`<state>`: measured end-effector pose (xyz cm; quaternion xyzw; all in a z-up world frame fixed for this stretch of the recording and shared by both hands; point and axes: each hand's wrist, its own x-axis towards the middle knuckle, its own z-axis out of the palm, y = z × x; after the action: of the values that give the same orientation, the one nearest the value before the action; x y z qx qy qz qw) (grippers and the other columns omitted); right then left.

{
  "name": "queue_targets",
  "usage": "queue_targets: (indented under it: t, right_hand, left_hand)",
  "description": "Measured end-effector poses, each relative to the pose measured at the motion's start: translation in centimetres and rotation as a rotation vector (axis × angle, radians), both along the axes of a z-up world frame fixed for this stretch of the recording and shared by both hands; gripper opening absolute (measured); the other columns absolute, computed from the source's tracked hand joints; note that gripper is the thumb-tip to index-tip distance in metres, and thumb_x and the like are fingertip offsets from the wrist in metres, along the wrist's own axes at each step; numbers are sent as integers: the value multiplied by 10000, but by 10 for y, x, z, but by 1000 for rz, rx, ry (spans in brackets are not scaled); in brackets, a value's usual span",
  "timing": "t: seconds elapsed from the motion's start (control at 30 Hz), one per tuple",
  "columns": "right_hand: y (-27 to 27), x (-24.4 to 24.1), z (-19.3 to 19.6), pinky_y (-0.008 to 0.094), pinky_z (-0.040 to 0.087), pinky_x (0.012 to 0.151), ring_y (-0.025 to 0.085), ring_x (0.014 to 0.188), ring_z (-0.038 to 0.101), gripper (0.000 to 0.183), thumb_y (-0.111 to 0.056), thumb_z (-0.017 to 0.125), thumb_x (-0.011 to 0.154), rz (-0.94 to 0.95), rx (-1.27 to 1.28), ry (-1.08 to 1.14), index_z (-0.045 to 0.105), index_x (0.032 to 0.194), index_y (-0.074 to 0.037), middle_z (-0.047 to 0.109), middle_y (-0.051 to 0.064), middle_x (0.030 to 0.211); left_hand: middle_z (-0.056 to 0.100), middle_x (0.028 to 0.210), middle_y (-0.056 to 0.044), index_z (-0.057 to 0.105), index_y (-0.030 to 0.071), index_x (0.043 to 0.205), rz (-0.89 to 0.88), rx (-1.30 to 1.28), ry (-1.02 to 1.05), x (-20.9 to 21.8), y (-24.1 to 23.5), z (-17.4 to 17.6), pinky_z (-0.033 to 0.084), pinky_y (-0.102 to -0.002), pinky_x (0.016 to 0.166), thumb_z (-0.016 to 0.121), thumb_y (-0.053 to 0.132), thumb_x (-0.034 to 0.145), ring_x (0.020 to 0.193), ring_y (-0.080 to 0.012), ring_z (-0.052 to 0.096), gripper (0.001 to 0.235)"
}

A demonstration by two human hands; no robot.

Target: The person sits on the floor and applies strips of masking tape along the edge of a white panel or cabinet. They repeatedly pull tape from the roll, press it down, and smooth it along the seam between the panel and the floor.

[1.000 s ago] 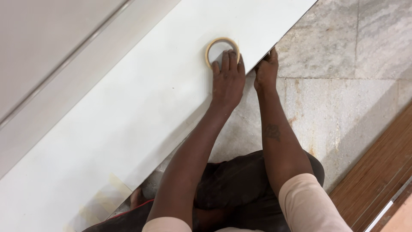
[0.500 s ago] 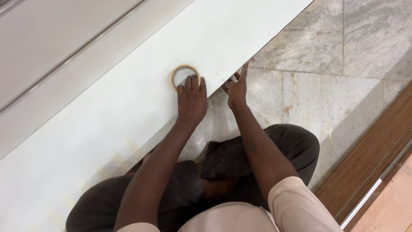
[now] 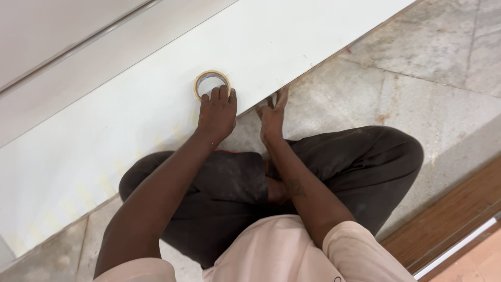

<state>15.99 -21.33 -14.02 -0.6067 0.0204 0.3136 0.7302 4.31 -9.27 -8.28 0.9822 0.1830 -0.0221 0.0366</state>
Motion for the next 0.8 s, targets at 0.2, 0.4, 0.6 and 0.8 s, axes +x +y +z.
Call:
queue_targets:
  t: [0.2, 0.4, 0.6, 0.8]
  right_hand:
    - [-10, -83, -28, 298, 492, 1028, 366, 1559, 265, 1083, 225, 420, 853, 359, 70, -155, -165, 1646, -222, -51, 133, 1771]
    - [-19, -101, -43, 345, 512, 1013, 395, 1508, 343, 1064, 175, 439, 889, 534, 186, -28, -226, 1595, -260, -11, 162, 1745]
    - [-18, -98, -18, 384, 336, 1183, 320, 1577, 159, 1026, 174, 418, 875, 518, 112, 70, -114, 1647, -243, 30, 134, 1735]
    - [-9, -31, -29, 366, 294, 1224, 289, 1557, 265, 877, 143, 441, 816, 265, -5, 55, 198, 1631, -73, 286, 126, 1674]
  left_hand:
    - [536, 1342, -189, 526, -22, 1438, 44, 26, 112, -18, -2, -2, 442, -484, 937, 693, 120, 840, 1204, -313, 518, 637]
    - [495, 1439, -232, 502, -28, 1465, 40, 8, 90, -25, -1, -12, 441, -508, 968, 716, 155, 858, 1268, -347, 502, 669]
    - [456, 1470, -260, 486, -22, 1465, 22, -1, 131, -26, 3, 0, 430, -512, 994, 779, 118, 744, 1305, -366, 479, 791]
    - [457, 1479, -256, 501, -33, 1464, 24, 8, 70, -18, -3, 4, 423, -520, 1028, 734, 34, 752, 1317, -371, 476, 752]
